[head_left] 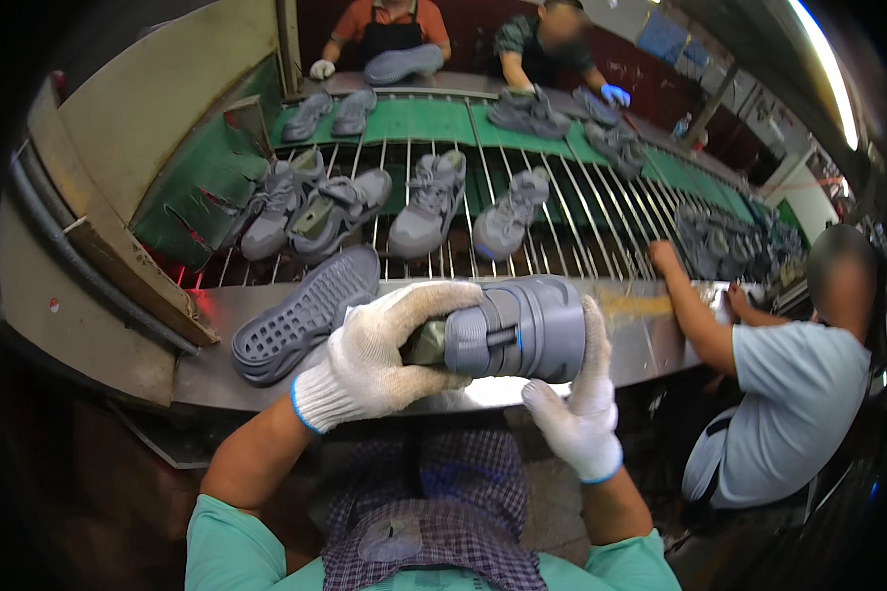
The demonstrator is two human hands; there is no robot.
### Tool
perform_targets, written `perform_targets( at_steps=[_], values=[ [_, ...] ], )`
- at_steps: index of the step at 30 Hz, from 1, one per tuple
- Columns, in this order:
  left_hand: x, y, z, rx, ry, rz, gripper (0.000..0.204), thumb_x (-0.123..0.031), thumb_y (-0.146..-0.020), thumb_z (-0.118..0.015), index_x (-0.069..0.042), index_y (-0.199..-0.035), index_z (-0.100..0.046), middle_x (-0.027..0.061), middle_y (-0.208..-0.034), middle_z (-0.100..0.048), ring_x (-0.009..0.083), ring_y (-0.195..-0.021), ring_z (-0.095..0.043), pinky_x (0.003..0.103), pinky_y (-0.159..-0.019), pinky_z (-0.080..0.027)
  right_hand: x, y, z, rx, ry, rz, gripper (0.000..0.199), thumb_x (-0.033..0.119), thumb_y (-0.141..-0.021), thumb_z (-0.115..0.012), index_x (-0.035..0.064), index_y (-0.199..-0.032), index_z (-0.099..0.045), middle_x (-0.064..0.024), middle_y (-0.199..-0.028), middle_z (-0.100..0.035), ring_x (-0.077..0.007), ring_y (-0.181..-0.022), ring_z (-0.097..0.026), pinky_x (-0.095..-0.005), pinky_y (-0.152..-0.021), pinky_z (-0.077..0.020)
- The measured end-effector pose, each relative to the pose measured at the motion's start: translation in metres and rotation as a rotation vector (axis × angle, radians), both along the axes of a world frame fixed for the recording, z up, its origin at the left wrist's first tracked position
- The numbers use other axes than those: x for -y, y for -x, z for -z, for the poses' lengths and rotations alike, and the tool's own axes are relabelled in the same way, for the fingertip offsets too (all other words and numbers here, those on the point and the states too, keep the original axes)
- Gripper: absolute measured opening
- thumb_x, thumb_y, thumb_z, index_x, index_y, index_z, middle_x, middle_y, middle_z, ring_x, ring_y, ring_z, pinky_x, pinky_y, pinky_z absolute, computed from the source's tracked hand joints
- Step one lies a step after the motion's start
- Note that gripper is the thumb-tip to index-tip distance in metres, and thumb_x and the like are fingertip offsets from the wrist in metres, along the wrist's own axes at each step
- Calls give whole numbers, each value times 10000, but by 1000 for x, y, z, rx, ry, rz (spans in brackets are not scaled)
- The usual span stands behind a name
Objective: The person applies glue to the soles of several grey shoes using a small knife-like tool and then places them on an assembly line.
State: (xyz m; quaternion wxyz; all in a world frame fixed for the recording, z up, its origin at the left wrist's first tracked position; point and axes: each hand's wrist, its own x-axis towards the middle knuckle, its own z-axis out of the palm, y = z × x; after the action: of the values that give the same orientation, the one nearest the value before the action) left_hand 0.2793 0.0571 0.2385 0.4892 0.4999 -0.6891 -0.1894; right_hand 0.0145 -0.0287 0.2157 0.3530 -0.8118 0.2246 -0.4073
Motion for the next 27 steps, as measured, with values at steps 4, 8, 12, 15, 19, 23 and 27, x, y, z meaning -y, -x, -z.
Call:
perform_targets(
  at_steps=[4, 8, 12, 15, 19, 23, 27],
  values=[
    [20, 3, 2, -134, -65, -164, 798, -131, -715, -961, -33, -1435, -630, 147, -1339, -729, 240, -1229, -711, 379, -1085, -550, 27, -46, 32, 352, -211, 68, 920, 42, -954, -767, -61, -1677, -208, -207, -1560, -480, -305, -1427, -516, -425, -1195, -440],
    [27, 14, 11, -83, 133, -206, 720, -165, -724, -961, -15, -1361, -661, 214, -1294, -713, 371, -1191, -718, 428, -1047, -567, 45, -53, 32, 309, -170, 159, 751, 137, -987, -750, -65, -1591, -352, -202, -1490, -531, -269, -1348, -555, -406, -1155, -461],
    [30, 29, 21, 63, 354, -205, 729, -184, -677, -970, 1, -1317, -674, 233, -1233, -729, 432, -1140, -720, 479, -993, -589, 46, -32, 23, 229, -352, 196, 667, 133, -973, -757, -23, -1534, -431, -164, -1383, -579, -234, -1259, -591, -395, -1100, -495],
    [21, 43, 30, 132, 363, -133, 788, -187, -616, -974, -17, -1326, -677, 253, -1239, -701, 447, -1060, -712, 494, -920, -594, 42, -4, 16, 65, -410, 207, 682, 177, -950, -792, -29, -1513, -468, -145, -1372, -597, -228, -1228, -612, -387, -1093, -501],
    [0, 65, 44, 299, 297, 47, 742, -180, -531, -914, -88, -1243, -727, 212, -1225, -680, 413, -989, -720, 475, -820, -609, 30, 39, -2, -104, -765, -46, 853, 268, -913, -860, -54, -1573, -427, -172, -1485, -597, -254, -1359, -584, -415, -1170, -470],
    [-23, 90, 92, 336, 505, 271, 391, -232, -801, -798, -144, -1182, -773, 149, -1236, -694, 328, -1017, -738, 417, -859, -648, 5, 92, 51, -166, -1155, -353, 1145, 507, -894, -855, -67, -1673, -244, -237, -1686, -385, -310, -1553, -401, -459, -1288, -330],
    [-22, 49, 86, 461, 491, 317, 402, -309, -854, -793, -143, -1219, -770, 123, -1298, -696, 333, -1133, -719, 486, -997, -613, -33, 87, 143, 389, -1731, -379, 915, 341, -966, -726, -74, -1643, -272, -257, -1627, -451, -361, -1424, -566, -504, -1191, -492]
  ],
)
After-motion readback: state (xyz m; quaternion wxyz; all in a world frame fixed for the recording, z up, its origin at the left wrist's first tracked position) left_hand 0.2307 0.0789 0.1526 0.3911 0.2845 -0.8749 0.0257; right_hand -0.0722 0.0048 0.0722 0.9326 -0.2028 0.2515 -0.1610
